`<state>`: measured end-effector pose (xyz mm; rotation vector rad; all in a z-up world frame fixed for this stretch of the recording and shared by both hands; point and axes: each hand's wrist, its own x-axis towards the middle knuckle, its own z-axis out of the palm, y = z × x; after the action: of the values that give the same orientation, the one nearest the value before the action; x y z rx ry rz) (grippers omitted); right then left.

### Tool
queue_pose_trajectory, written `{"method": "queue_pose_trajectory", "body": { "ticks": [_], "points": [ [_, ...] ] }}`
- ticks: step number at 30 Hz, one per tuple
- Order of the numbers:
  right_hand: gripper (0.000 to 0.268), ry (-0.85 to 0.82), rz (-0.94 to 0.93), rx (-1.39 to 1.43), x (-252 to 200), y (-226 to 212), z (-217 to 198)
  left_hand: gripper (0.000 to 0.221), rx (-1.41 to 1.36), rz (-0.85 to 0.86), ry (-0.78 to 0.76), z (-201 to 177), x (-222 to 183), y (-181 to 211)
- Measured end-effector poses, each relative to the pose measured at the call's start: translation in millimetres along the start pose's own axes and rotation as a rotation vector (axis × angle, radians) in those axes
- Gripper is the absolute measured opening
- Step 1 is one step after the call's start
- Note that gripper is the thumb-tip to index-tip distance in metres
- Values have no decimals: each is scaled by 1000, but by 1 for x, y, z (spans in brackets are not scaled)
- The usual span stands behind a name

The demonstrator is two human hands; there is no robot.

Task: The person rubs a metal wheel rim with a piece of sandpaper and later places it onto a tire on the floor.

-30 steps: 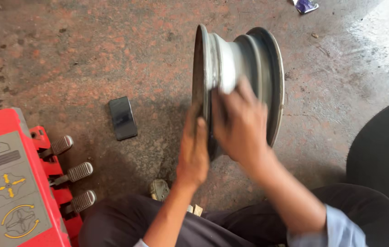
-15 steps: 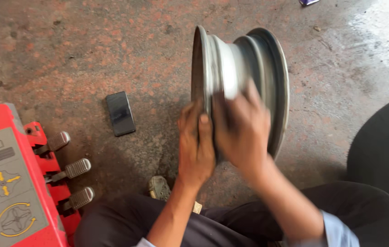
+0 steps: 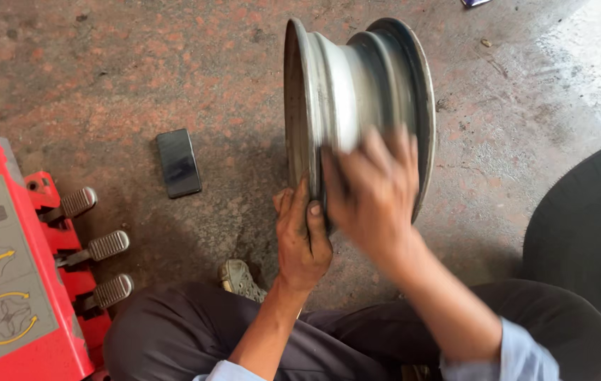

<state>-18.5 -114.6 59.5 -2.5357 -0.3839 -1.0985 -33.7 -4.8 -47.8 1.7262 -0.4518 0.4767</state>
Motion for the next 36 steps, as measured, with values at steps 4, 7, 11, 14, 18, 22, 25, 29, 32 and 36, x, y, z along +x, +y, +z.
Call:
{"method": "queue_pose_trajectory", "body": {
  "ticks": [4,7,11,14,18,22,25,29,32,36],
  "points": [
    [13,-80,107,42,59,35,25,47,11,5,-12,-4,6,1],
    [10,-74,83,26,23,-5,-4,46,-87,77,14,-1,14,0],
    [8,82,-159,-300,34,7,2,46,-90,45,-13,-3,-3,0],
    [14,-198,-9,-197,79,33,16,48,-50,18,-50,-11,-3,2],
    [17,-115,-119,-249,38,-4,-14,49,-29,105,-32,-9,2,-2],
    [15,-162,-11,-96,21,3,-3,51,-78,35,-40,-3,-16,-6],
    [12,-107,30,-10,60,34,17,51,6,43,-58,-13,-12,10],
    [10,-89,102,3,22,-9,-13,42,71,-97,-103,-24,20,43],
    [13,-161,89,-33,11,-12,-21,37,14,-264,-80,-17,45,41],
    [11,-98,-66,76,92,46,23,36,0,-161,-10,-11,47,46]
  ]
}}
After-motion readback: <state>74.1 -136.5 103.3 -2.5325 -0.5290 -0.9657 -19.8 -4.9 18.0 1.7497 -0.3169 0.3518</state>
